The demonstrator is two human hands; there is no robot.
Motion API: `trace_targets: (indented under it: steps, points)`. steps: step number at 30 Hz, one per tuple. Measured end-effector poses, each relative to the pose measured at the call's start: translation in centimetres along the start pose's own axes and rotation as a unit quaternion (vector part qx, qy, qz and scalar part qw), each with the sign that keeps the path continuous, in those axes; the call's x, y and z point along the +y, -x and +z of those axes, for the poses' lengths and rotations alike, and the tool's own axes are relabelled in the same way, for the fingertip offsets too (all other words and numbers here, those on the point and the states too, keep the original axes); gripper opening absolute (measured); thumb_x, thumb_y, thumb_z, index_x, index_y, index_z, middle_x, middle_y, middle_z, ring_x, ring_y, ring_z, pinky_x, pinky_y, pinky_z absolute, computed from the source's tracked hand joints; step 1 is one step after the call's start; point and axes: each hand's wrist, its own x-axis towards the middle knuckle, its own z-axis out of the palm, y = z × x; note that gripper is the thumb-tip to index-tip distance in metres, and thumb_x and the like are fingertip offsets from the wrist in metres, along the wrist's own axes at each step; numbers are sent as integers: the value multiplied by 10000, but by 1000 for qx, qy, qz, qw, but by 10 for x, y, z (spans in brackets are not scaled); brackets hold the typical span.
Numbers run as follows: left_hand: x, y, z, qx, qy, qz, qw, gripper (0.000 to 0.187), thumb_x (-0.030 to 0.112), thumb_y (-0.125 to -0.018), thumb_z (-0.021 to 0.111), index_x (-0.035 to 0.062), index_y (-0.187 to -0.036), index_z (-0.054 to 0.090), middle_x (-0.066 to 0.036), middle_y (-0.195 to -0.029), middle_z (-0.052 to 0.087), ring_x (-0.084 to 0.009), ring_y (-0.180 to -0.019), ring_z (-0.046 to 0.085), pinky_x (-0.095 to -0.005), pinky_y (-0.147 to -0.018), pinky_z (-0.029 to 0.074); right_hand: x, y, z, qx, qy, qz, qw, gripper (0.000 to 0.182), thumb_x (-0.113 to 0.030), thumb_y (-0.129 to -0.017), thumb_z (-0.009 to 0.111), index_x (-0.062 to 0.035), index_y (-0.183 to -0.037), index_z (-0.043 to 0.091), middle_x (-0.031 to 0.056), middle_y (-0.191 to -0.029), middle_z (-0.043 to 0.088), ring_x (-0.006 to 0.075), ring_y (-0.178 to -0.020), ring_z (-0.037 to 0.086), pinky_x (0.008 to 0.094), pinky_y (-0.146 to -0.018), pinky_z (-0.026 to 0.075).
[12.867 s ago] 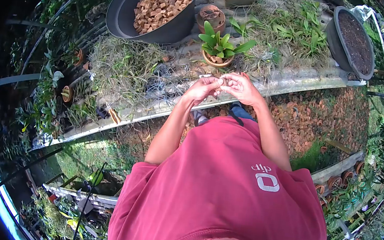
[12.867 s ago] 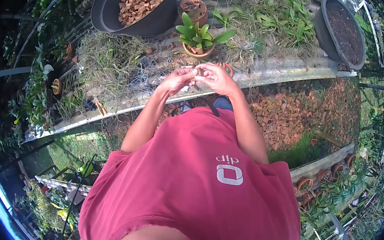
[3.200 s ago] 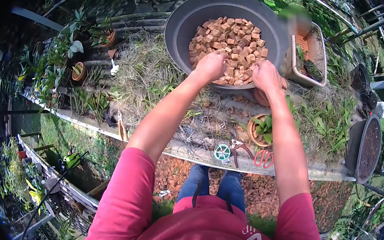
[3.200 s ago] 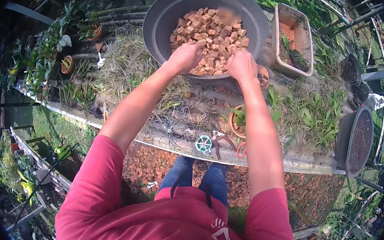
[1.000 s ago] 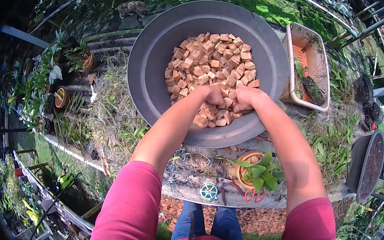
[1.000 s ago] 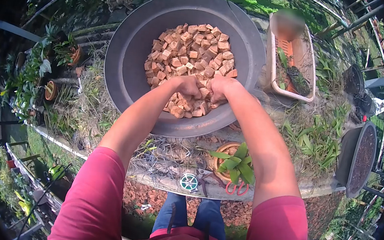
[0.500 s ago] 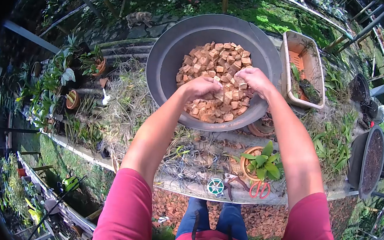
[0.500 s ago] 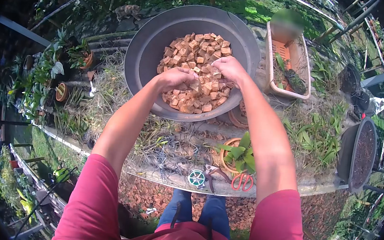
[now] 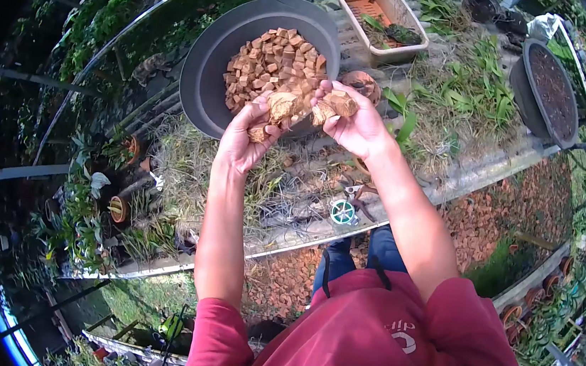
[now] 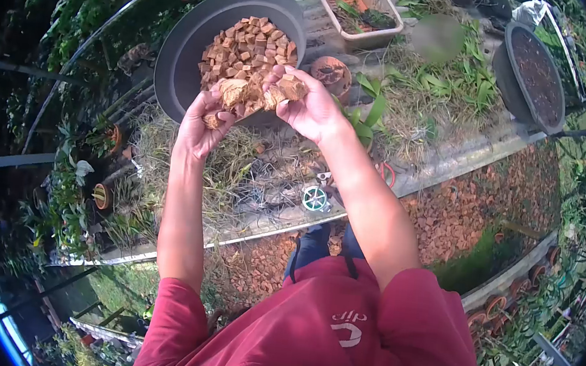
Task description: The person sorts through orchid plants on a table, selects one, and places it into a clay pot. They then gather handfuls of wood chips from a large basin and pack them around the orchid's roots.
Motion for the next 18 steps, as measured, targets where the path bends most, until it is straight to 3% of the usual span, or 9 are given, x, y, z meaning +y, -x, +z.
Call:
trace_targets:
  steps: [5,8,9,11,13,16,18]
  points:
    - [-104,38,9,-62,-15,-106,992,466,67,-934,583,-4,-1383,477,-190,-1222,619,-281,-903,662,-222,-611,523,43,131,-75,101,-125,30,987,262,-266,-1022,566,-99,-1201,659,70,-1084,698,199,-956,693,259,-617,565]
    - [-180,43,-4,34,32,-159,986,493,61,-914,622,27,-1379,459,-207,-1255,582,-342,-910,636,-230,-596,509,43,185,-133,188,-175,16,966,281,-280,-1033,519,-98,-1189,664,113,-1100,694,203,-948,689,259,-646,569]
    - [-205,37,-20,-12,32,-179,983,480,61,-923,617,16,-1378,471,-224,-1244,597,-336,-933,645,-239,-600,516,40,199,-149,214,-154,-5,965,297,-297,-1043,496,-89,-1173,663,115,-1099,693,226,-995,686,266,-666,569]
    - [-239,40,-14,60,5,-178,982,421,96,-948,615,17,-1353,532,-206,-1138,630,-292,-857,710,-261,-632,575,29,212,-189,243,-161,-33,956,319,-302,-1052,471,-68,-1151,663,120,-1095,693,254,-1040,678,279,-676,569]
    - [-258,37,-10,70,17,-166,983,382,107,-962,615,30,-1327,533,-197,-1105,647,-307,-866,720,-257,-631,607,10,212,-231,242,-194,-58,949,296,-301,-1024,533,-39,-1084,659,122,-1053,689,289,-1051,681,301,-699,586]
    - [-281,23,-11,74,51,-165,982,326,114,-993,601,29,-1292,504,-198,-1107,647,-323,-906,714,-248,-612,610,-17,201,-230,286,-180,-72,938,240,-256,-998,587,-35,-1079,636,115,-1001,676,293,-1020,689,334,-769,615]
    - [-295,11,-9,105,32,-169,980,342,96,-992,591,20,-1317,518,-235,-1191,608,-349,-978,674,-235,-613,598,-25,178,-240,296,-154,-77,940,212,-233,-1001,584,-34,-1059,631,110,-985,672,286,-988,689,352,-794,620]
